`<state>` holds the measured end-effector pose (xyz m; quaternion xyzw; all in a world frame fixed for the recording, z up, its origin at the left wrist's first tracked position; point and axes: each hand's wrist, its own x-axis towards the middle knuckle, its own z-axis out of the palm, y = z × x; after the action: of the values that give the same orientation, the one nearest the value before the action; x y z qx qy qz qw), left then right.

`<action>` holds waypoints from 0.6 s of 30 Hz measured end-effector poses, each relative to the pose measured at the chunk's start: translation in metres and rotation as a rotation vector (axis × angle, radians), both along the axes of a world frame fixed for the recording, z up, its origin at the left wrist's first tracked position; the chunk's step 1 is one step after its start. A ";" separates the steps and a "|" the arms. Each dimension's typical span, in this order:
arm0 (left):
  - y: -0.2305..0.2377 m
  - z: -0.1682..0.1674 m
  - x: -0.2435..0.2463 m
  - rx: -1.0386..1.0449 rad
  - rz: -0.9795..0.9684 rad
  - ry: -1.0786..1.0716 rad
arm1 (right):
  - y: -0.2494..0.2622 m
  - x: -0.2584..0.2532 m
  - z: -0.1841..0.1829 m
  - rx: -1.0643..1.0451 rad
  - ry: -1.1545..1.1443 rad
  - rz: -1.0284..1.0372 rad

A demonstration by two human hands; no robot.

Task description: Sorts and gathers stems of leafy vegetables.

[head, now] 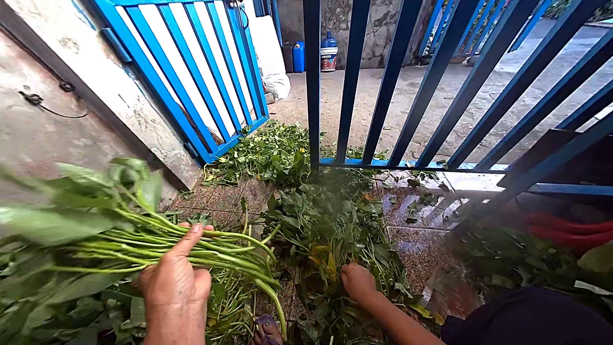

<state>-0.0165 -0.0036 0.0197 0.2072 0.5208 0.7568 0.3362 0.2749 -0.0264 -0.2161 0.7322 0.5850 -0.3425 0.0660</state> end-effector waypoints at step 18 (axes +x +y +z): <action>0.001 -0.007 0.027 -0.125 -0.226 0.009 | -0.026 -0.028 0.025 0.827 0.873 -0.553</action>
<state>0.0103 -0.0023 0.0126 0.2467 0.5419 0.6792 0.4292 0.2470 -0.0527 -0.1910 0.6144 0.4317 -0.3593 -0.5542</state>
